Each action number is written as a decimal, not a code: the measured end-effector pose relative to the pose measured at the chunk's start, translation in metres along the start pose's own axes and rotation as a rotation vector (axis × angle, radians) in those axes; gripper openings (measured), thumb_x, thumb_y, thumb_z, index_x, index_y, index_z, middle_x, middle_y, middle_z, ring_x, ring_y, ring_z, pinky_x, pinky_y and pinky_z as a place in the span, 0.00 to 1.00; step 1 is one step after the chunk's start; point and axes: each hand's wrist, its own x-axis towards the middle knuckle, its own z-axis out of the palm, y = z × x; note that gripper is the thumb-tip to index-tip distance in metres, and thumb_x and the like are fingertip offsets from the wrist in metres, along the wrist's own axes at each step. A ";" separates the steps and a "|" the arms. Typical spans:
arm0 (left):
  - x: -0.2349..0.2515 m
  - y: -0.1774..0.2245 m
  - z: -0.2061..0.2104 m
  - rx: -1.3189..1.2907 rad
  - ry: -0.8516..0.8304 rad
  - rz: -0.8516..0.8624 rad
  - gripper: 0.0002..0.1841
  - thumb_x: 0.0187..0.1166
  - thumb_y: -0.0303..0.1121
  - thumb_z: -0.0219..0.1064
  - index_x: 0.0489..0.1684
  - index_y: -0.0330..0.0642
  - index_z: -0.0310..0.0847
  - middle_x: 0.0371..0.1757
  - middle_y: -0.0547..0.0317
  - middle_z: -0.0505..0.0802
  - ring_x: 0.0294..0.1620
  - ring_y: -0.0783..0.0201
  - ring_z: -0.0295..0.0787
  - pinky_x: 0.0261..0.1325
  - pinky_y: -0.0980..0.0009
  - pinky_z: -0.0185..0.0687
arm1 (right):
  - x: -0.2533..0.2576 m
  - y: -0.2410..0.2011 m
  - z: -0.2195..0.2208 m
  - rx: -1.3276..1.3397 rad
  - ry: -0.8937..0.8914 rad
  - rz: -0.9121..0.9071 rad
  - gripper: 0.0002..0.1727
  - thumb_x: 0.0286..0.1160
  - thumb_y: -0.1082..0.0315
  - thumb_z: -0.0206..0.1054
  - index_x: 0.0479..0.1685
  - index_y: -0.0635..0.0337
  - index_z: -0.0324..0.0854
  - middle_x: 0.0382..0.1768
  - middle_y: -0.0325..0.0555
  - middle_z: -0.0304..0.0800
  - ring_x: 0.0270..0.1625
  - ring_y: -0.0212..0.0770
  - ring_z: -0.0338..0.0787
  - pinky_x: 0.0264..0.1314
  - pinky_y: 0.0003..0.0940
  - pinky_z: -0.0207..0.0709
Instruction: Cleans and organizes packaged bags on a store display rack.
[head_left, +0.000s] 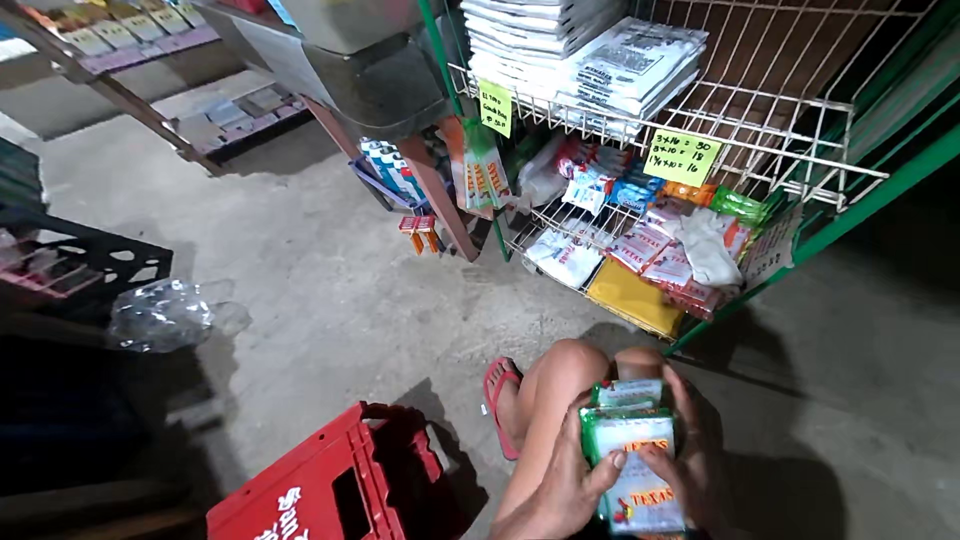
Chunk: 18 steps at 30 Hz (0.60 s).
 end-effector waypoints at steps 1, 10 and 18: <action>0.004 0.001 -0.006 0.038 0.022 0.108 0.36 0.81 0.51 0.67 0.77 0.30 0.64 0.64 0.53 0.87 0.62 0.79 0.85 0.69 0.76 0.82 | 0.009 -0.009 0.001 0.009 -0.037 -0.021 0.56 0.61 0.30 0.74 0.83 0.64 0.67 0.73 0.46 0.82 0.72 0.29 0.83 0.75 0.29 0.80; 0.040 -0.005 -0.055 0.294 0.200 0.633 0.30 0.87 0.61 0.53 0.83 0.57 0.60 0.73 0.67 0.79 0.78 0.73 0.72 0.82 0.72 0.66 | 0.072 -0.030 0.051 0.264 -0.239 -0.384 0.39 0.65 0.45 0.79 0.78 0.43 0.71 0.71 0.25 0.81 0.74 0.18 0.78 0.78 0.21 0.74; 0.043 -0.037 -0.040 0.178 0.361 0.578 0.35 0.83 0.68 0.52 0.73 0.48 0.69 0.69 0.63 0.82 0.75 0.72 0.76 0.79 0.73 0.71 | 0.069 -0.002 0.067 0.198 -0.273 -0.426 0.45 0.64 0.29 0.71 0.75 0.51 0.72 0.66 0.34 0.86 0.71 0.22 0.82 0.77 0.25 0.77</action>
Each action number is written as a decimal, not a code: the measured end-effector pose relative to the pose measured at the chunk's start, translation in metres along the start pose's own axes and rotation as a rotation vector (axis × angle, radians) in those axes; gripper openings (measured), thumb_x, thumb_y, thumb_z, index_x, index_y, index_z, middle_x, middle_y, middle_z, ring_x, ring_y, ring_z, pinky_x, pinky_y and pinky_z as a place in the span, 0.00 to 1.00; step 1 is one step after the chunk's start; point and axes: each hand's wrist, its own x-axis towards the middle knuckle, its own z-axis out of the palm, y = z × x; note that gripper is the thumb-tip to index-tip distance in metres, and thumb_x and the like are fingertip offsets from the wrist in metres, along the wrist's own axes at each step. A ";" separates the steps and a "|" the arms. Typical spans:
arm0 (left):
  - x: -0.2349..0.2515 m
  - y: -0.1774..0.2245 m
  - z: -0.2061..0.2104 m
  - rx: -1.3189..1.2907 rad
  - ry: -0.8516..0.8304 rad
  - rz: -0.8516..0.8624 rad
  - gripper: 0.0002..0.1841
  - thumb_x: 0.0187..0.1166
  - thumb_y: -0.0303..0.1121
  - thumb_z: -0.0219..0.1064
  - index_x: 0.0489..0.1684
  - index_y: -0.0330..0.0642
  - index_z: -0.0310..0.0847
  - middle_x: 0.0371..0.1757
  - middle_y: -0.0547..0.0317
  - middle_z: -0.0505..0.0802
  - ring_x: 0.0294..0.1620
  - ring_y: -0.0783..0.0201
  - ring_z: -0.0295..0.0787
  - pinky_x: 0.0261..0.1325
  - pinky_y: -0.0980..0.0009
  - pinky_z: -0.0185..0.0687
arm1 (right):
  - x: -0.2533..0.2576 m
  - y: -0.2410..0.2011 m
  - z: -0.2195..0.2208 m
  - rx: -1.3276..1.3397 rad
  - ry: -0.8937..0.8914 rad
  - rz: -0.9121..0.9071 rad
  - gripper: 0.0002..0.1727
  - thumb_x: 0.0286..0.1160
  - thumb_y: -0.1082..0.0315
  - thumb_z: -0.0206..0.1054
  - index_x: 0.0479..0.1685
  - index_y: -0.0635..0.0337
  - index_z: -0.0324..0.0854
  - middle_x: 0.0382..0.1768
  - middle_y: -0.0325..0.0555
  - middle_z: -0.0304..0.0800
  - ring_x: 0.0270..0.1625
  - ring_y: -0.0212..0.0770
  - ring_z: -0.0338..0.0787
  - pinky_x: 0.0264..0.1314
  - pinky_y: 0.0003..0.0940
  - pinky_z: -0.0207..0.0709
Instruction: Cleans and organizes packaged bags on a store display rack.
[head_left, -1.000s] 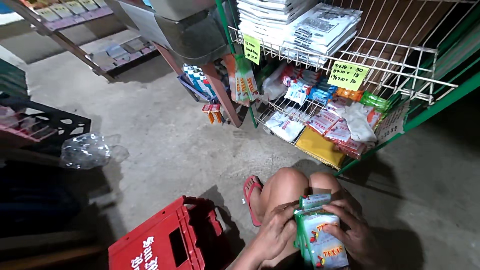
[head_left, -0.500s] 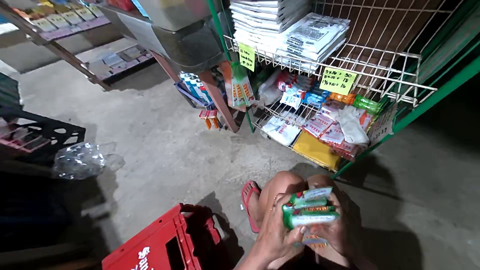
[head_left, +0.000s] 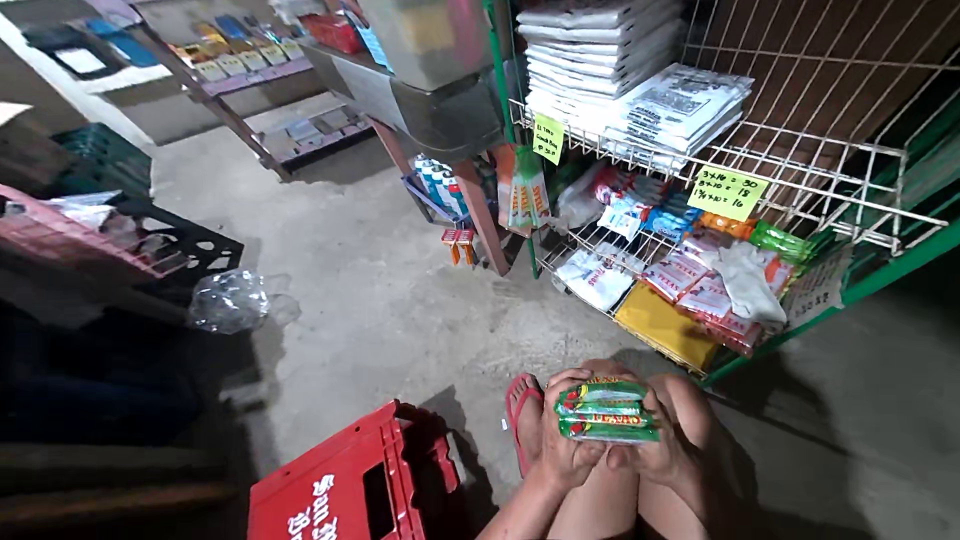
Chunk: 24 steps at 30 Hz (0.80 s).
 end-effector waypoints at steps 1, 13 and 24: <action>-0.006 -0.006 0.001 0.043 0.000 -0.011 0.38 0.83 0.68 0.49 0.74 0.43 0.70 0.69 0.60 0.84 0.74 0.73 0.78 0.79 0.73 0.72 | 0.000 0.002 -0.001 -0.033 0.004 0.015 0.44 0.64 0.29 0.70 0.72 0.54 0.74 0.64 0.35 0.88 0.69 0.21 0.83 0.76 0.25 0.77; 0.036 0.025 0.018 -0.086 0.257 -0.384 0.38 0.84 0.57 0.59 0.62 0.18 0.61 0.45 0.76 0.91 0.48 0.95 0.85 0.59 0.86 0.84 | 0.049 -0.036 0.001 -0.056 0.180 0.161 0.49 0.74 0.32 0.62 0.70 0.78 0.72 0.64 0.58 0.85 0.67 0.30 0.85 0.72 0.27 0.78; 0.323 0.104 0.076 -0.391 -0.018 -0.652 0.27 0.95 0.53 0.38 0.64 0.43 0.76 0.38 0.62 0.89 0.36 0.73 0.89 0.39 0.72 0.88 | 0.087 -0.003 -0.070 0.051 0.313 0.596 0.21 0.84 0.69 0.60 0.68 0.76 0.77 0.60 0.64 0.87 0.61 0.48 0.88 0.67 0.41 0.81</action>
